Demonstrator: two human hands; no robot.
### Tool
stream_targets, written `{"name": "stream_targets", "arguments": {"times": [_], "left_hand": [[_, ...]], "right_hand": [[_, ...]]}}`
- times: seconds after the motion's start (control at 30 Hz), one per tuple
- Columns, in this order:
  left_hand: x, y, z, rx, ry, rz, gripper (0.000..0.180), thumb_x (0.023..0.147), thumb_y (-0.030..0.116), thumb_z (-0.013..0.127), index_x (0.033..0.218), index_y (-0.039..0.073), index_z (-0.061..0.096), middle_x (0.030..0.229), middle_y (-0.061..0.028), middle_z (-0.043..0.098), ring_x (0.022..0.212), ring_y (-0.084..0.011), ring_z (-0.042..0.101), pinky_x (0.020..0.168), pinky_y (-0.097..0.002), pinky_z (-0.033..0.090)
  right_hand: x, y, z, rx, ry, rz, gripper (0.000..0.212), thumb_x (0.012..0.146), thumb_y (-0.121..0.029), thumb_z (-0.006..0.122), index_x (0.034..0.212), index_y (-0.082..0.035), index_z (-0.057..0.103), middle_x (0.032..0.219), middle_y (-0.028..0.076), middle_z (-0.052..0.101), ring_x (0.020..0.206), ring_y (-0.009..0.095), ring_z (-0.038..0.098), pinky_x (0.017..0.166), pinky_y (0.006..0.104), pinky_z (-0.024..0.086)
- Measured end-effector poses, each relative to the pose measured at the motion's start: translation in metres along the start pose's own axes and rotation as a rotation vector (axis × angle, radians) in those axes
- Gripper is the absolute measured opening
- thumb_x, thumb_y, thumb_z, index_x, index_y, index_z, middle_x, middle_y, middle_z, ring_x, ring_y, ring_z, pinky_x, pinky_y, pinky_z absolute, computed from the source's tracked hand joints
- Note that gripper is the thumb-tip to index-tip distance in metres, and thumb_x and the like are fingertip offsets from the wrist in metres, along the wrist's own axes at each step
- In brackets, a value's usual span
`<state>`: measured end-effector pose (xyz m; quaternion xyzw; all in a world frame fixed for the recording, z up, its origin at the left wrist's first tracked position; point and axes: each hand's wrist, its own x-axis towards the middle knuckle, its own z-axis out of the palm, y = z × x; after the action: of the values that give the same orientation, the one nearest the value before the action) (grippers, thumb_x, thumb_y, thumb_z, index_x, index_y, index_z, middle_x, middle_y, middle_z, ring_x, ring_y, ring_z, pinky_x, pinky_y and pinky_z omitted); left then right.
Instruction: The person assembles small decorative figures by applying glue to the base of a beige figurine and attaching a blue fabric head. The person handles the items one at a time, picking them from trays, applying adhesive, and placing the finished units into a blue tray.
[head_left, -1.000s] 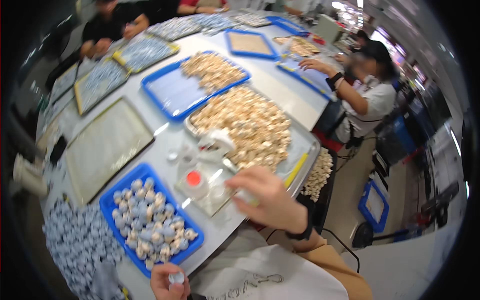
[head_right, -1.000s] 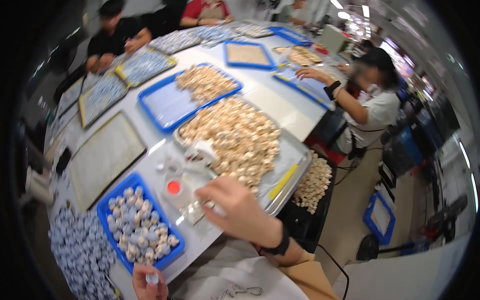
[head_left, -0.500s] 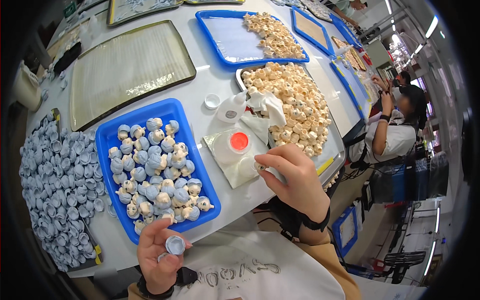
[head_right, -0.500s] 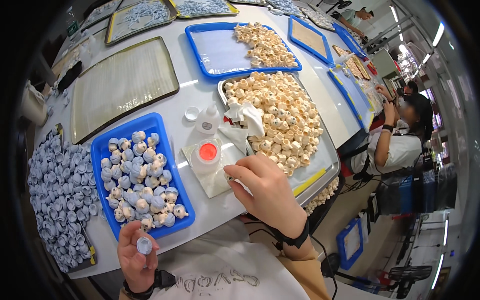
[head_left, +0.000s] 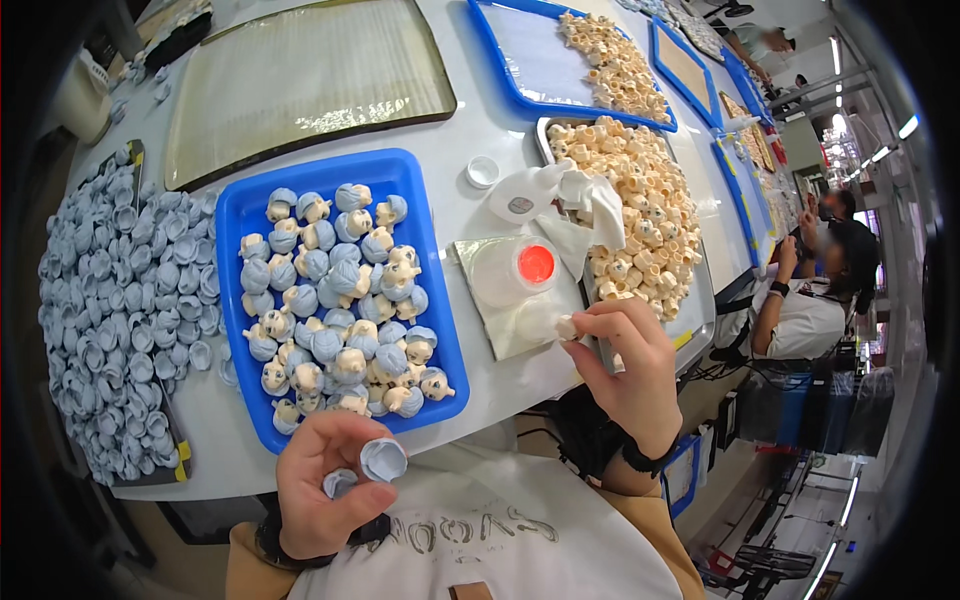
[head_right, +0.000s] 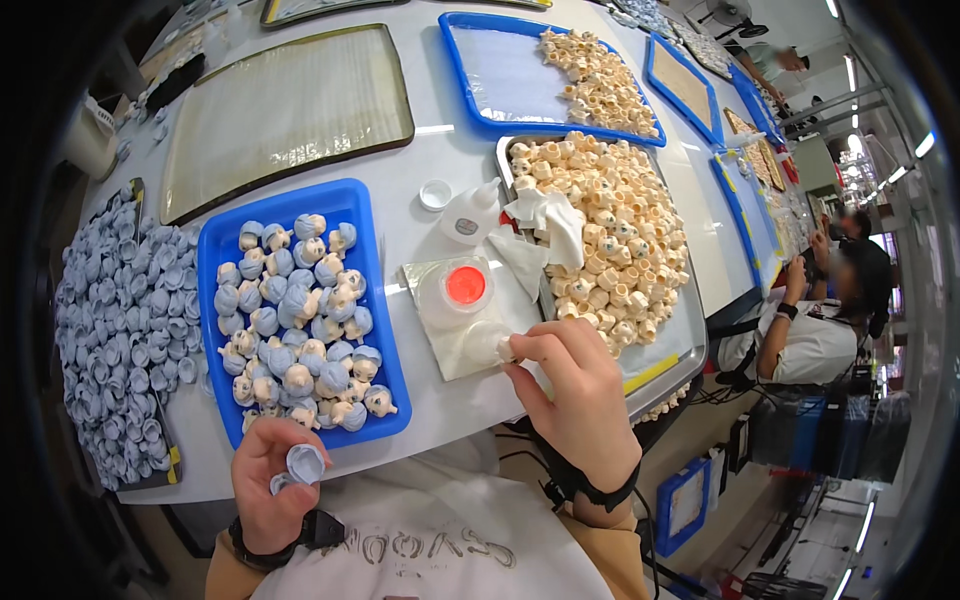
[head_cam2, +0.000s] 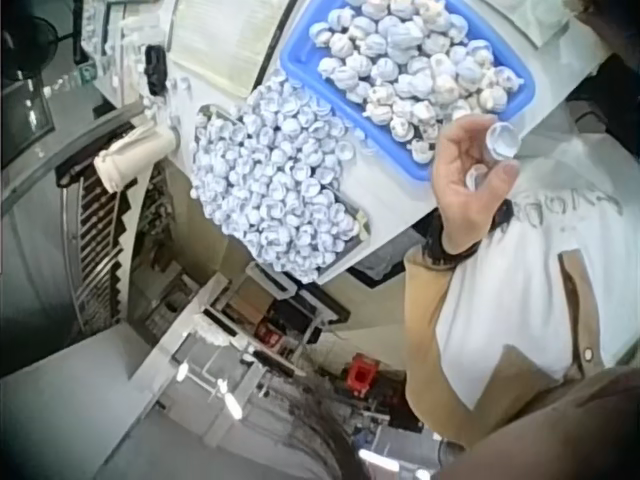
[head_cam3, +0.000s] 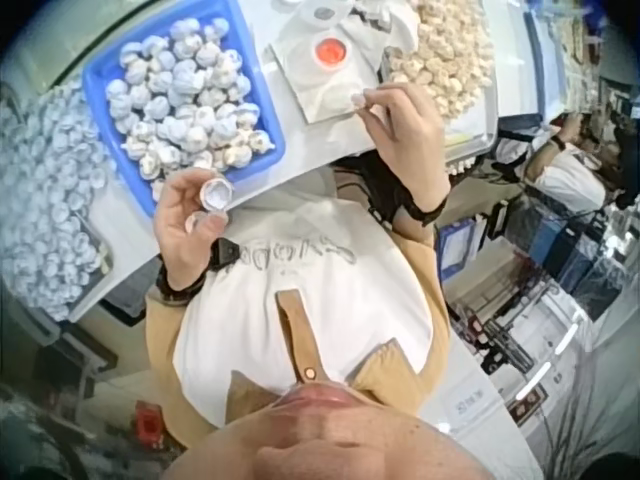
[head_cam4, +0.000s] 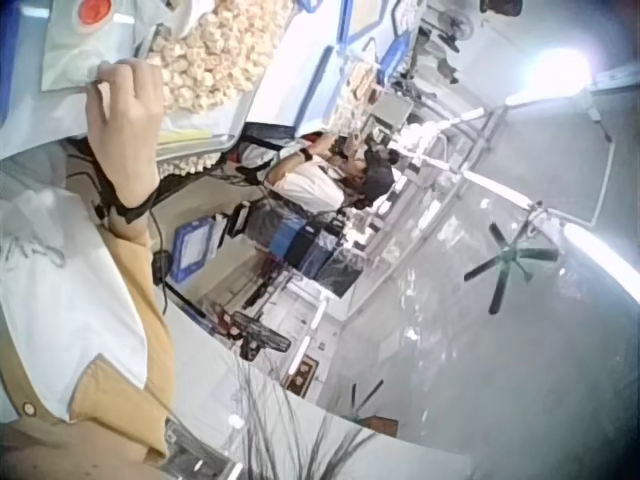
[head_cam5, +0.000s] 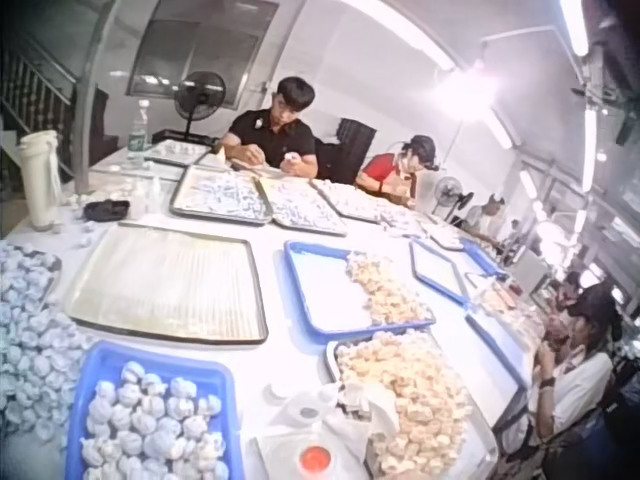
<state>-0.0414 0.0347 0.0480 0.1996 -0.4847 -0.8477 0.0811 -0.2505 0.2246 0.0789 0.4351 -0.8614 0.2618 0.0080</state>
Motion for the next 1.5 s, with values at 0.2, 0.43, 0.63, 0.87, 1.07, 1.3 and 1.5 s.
{"name": "stream_targets", "arguments": {"times": [0.2,0.43,0.63,0.87,1.07,1.3,1.5], "left_hand": [[0.003,0.007,0.009,0.072,-0.09,0.016,0.037,0.074,0.001,0.069,0.107,-0.002,0.053,0.089,-0.0052,0.062,0.065,-0.0032,0.052,0.059,-0.0179,0.041],[-0.001,0.006,0.005,0.226,-0.162,0.001,0.034,0.072,0.006,0.071,0.102,-0.003,0.058,0.095,-0.0112,0.063,0.068,-0.0058,0.053,0.063,-0.0205,0.042],[-0.005,0.002,0.001,0.315,-0.13,0.151,0.038,0.07,0.004,0.074,0.106,0.003,0.061,0.083,-0.0014,0.058,0.055,-0.0015,0.041,0.052,-0.0177,0.033],[-0.013,0.0,-0.001,0.209,-0.138,0.048,0.043,0.072,0.006,0.074,0.111,0.001,0.056,0.087,-0.0023,0.06,0.057,-0.0013,0.042,0.055,-0.0171,0.036],[-0.012,-0.001,0.003,0.152,-0.058,0.022,0.055,0.076,0.007,0.071,0.123,0.001,0.044,0.088,-0.0042,0.06,0.064,-0.0029,0.048,0.061,-0.0171,0.04],[-0.007,-0.002,0.011,0.077,0.005,-0.026,0.046,0.082,0.01,0.065,0.122,-0.001,0.044,0.086,-0.0056,0.061,0.068,-0.0044,0.053,0.063,-0.0183,0.041],[-0.004,0.001,0.018,0.099,-0.013,-0.091,0.041,0.091,0.021,0.05,0.123,-0.004,0.04,0.068,0.0008,0.052,0.053,-0.0014,0.04,0.048,-0.0151,0.029]], "right_hand": [[-0.01,-0.014,0.001,0.148,0.17,-0.074,0.03,0.06,0.005,0.069,0.088,-0.002,0.059,0.083,0.011,0.06,0.072,0.026,0.058,0.061,0.0321,0.046],[-0.012,-0.058,0.022,0.797,0.009,-0.421,0.033,0.059,0.005,0.068,0.091,0.002,0.062,0.087,0.013,0.062,0.071,0.022,0.059,0.058,0.0283,0.047],[-0.004,-0.069,0.034,0.661,-0.157,-0.451,0.032,0.059,0.001,0.071,0.09,0.001,0.065,0.081,0.01,0.062,0.067,0.018,0.058,0.055,0.0262,0.044],[-0.008,-0.068,0.035,0.597,-0.202,-0.495,0.039,0.062,-0.015,0.077,0.094,0.003,0.065,0.078,0.009,0.062,0.064,0.017,0.057,0.053,0.027,0.044],[-0.012,-0.075,0.04,0.537,-0.119,-0.449,0.046,0.063,-0.022,0.076,0.099,0.003,0.062,0.083,0.011,0.06,0.065,0.02,0.056,0.055,0.0289,0.044],[-0.016,-0.083,0.062,0.4,-0.006,-0.394,0.048,0.064,-0.022,0.073,0.101,0.005,0.057,0.088,0.013,0.056,0.069,0.026,0.054,0.059,0.0328,0.045],[-0.015,-0.075,0.065,0.398,-0.087,-0.339,0.04,0.066,-0.019,0.073,0.095,0.003,0.056,0.084,0.014,0.055,0.068,0.028,0.053,0.058,0.0343,0.043]]}}
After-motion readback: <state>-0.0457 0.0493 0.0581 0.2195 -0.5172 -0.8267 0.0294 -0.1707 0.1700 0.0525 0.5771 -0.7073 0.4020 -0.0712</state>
